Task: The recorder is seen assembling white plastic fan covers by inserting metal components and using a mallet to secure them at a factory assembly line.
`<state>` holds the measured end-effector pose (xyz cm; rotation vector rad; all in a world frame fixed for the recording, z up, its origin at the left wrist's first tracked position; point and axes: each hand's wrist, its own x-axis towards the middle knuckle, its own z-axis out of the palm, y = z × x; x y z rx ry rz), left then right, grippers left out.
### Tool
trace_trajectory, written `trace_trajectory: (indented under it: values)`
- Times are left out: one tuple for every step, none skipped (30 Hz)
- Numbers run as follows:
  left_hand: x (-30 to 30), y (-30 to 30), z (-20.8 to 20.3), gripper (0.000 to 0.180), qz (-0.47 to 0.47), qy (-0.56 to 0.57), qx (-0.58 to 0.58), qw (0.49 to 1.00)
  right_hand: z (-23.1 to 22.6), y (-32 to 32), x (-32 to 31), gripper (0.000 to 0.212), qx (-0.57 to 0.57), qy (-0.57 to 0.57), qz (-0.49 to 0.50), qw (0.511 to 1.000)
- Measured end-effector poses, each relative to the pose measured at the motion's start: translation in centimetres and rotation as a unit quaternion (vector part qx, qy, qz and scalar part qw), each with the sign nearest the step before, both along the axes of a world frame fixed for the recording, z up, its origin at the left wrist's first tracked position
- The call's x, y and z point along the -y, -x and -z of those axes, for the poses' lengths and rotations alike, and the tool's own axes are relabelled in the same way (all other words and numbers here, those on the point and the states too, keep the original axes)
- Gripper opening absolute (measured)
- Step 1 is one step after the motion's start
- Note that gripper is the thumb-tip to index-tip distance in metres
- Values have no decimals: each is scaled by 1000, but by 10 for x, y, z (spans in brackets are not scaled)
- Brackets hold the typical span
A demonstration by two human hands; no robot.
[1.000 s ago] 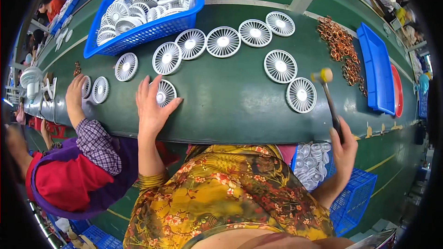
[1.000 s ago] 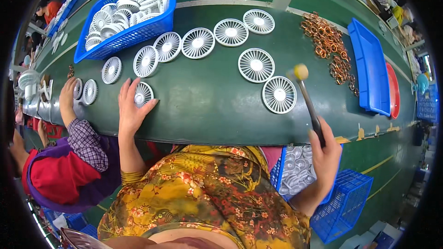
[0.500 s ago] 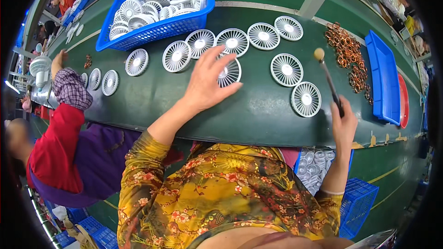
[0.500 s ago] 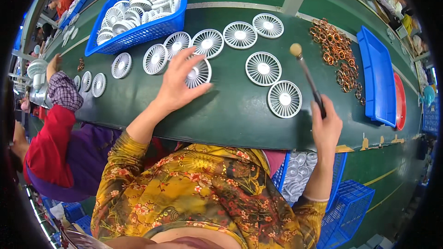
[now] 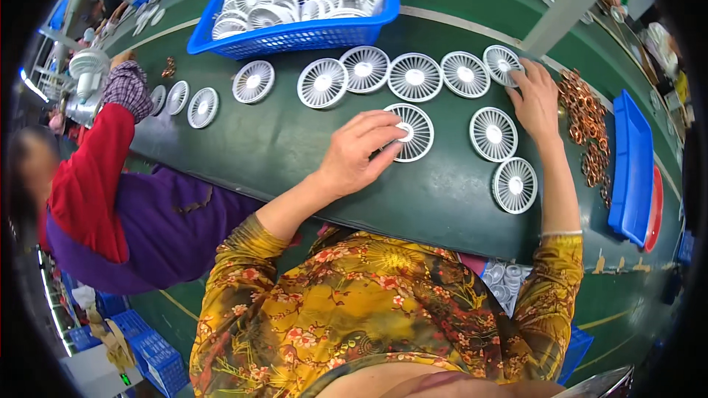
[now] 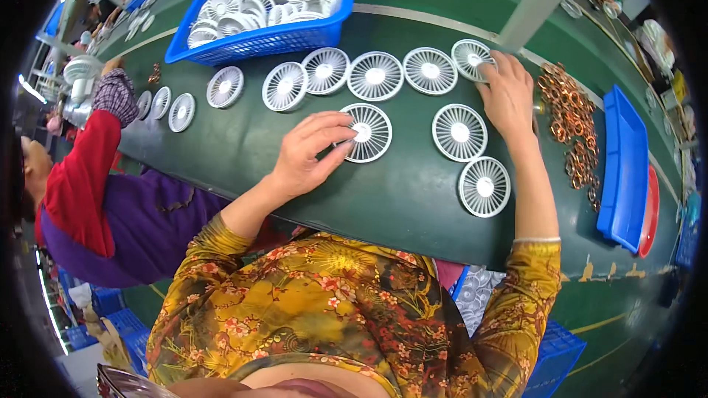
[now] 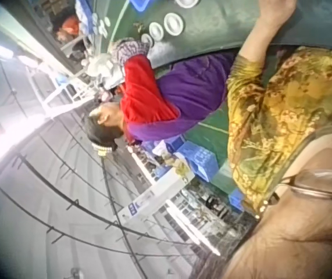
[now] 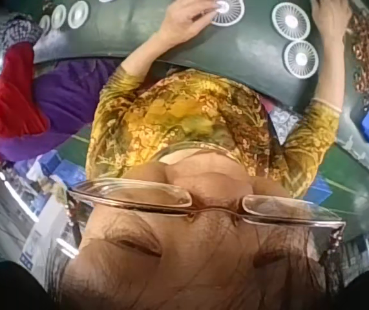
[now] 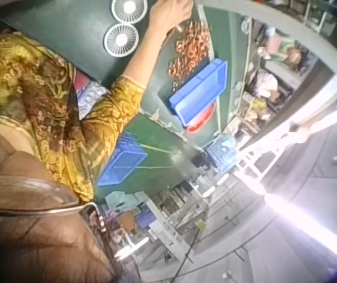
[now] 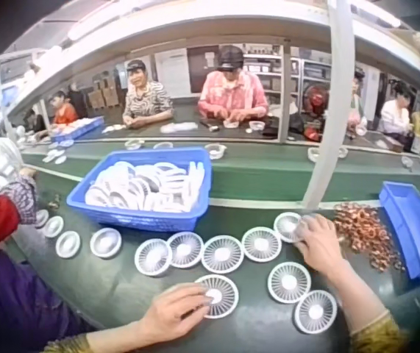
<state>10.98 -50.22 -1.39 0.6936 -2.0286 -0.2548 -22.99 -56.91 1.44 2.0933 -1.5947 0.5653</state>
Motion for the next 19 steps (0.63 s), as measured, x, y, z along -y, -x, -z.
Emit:
trace_trajectory:
  values:
    - [0, -5, -3, 22, -6, 1, 2, 1000, 0, -1, 14, 23, 13, -8, -24, 1000]
    - [1, -9, -7, 22, -31, 10, -4, 999, 1, 0, 23, 20, 26, -16, -45, 999]
    - [3, -14, -11, 22, -54, 19, -11, 998, 4, 4, 25, 13, 41, -5, -65, 997]
    - [6, -24, -12, 23, -84, 19, -15, 996, 2, -1, 23, 13, 41, -8, -68, 997]
    - [10, -35, -13, 24, -127, 31, -15, 991, -4, -5, 14, 12, 91, -18, -91, 991]
    - [15, -46, -14, 25, -168, 42, -15, 985, -11, -8, 1, 10, 141, -28, -111, 983]
    - [21, -56, -15, 28, -192, 30, -22, 981, -21, -15, -18, 8, 165, -39, -111, 979]
    - [32, -67, -13, 37, -197, 23, -9, 980, -27, -13, -40, 14, 157, -62, -108, 980]
    - [42, -74, -17, 48, -201, 25, 23, 979, -32, -12, -61, 22, 150, -86, -104, 979]
    - [52, -86, -16, 71, -207, 3, 78, 975, -43, -18, -82, 42, 134, -128, -104, 977]
    - [55, -95, -15, 84, -216, -48, 112, 969, -49, -25, -99, 63, 118, -170, -111, 972]
    - [61, -99, -14, 96, -216, -99, 143, 961, -47, -21, -115, 86, 130, -212, -106, 963]
    - [66, -100, -12, 114, -169, -167, 155, 959, -42, -14, -130, 109, 145, -253, -99, 951]
    - [67, -94, -11, 116, -155, -172, 202, 951, -35, -9, -141, 125, 131, -278, -70, 949]
    - [65, -88, -9, 118, -144, -177, 250, 941, -26, -7, -150, 126, 121, -282, -44, 951]
    - [65, -81, -4, 122, -119, -160, 276, 940, -17, -7, -157, 127, 112, -286, -16, 952]
    - [61, -73, -2, 122, -109, -130, 293, 941, -10, -7, -160, 126, 117, -293, -26, 948]
    - [55, -64, 0, 123, -100, -100, 310, 940, -1, -8, -159, 123, 113, -283, -45, 951]
    - [51, -54, -2, 123, -70, -118, 320, 937, 7, -9, -155, 120, 109, -272, -64, 954]
